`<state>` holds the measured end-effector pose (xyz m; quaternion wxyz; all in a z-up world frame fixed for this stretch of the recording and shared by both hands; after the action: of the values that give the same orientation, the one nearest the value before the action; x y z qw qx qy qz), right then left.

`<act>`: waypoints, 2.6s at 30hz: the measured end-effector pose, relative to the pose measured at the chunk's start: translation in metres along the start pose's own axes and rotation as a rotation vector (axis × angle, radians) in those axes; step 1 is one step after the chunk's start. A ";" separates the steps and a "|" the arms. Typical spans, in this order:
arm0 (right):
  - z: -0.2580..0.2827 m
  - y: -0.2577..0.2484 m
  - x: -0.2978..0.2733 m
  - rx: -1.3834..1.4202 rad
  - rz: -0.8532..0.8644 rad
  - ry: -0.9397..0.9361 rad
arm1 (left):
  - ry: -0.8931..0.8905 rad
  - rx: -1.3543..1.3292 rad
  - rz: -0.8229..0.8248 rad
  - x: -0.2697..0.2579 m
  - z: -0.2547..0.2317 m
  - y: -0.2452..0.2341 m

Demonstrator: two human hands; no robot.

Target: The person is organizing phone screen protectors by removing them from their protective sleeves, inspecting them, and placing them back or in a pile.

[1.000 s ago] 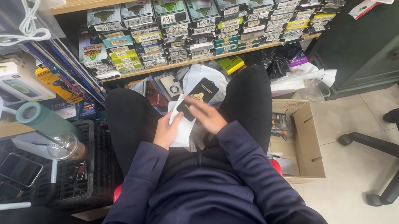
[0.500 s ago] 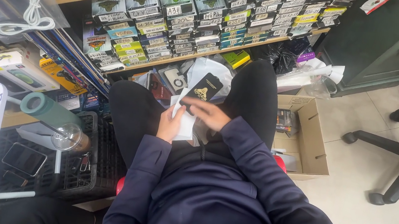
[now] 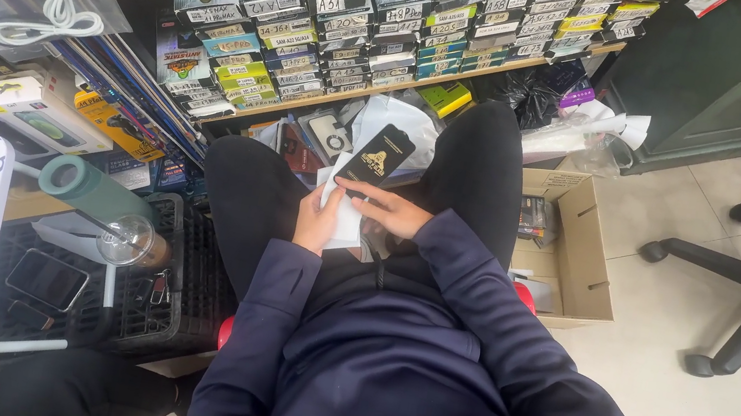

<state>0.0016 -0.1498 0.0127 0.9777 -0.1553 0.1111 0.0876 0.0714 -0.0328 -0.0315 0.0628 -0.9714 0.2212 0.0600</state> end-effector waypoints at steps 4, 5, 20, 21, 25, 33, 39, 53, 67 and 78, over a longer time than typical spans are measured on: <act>-0.029 -0.020 0.026 0.062 -0.106 -0.097 | 0.005 0.011 0.019 0.023 0.030 0.000; -0.032 -0.033 0.023 0.102 -0.225 -0.102 | -0.003 0.013 0.024 0.019 0.023 0.002; -0.006 -0.005 0.001 0.016 -0.022 -0.022 | -0.017 0.013 -0.012 0.019 0.027 -0.003; -0.010 -0.003 0.000 0.026 -0.004 0.006 | 0.012 -0.009 -0.013 0.014 0.019 -0.003; -0.015 -0.026 0.013 0.095 -0.156 -0.038 | 0.002 -0.035 -0.017 0.023 0.034 -0.002; -0.044 -0.041 0.026 0.132 -0.273 -0.037 | -0.022 -0.046 -0.031 0.015 0.019 -0.002; -0.006 -0.008 0.008 0.063 -0.010 -0.041 | -0.028 -0.047 -0.046 0.022 0.035 -0.008; 0.003 -0.010 -0.001 0.061 0.000 -0.039 | -0.072 -0.068 -0.067 0.001 0.005 -0.004; -0.036 -0.038 0.020 0.151 -0.290 -0.068 | -0.130 -0.059 -0.085 -0.017 -0.017 0.002; -0.027 -0.024 0.025 0.091 -0.073 -0.158 | -0.099 -0.103 -0.121 -0.012 -0.013 -0.003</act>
<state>0.0250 -0.1779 -0.0117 0.9920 -0.1073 0.0319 0.0590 0.0636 -0.0268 -0.0169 0.0268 -0.9808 0.1553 0.1153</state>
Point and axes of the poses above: each hand's wrist, its own x-axis towards the middle knuckle, its own y-axis out of the palm, z = x × y, the point moved 8 cm from there along x, towards the middle knuckle, and after that the axes turned 3 degrees about z, right-handed, at the moved point
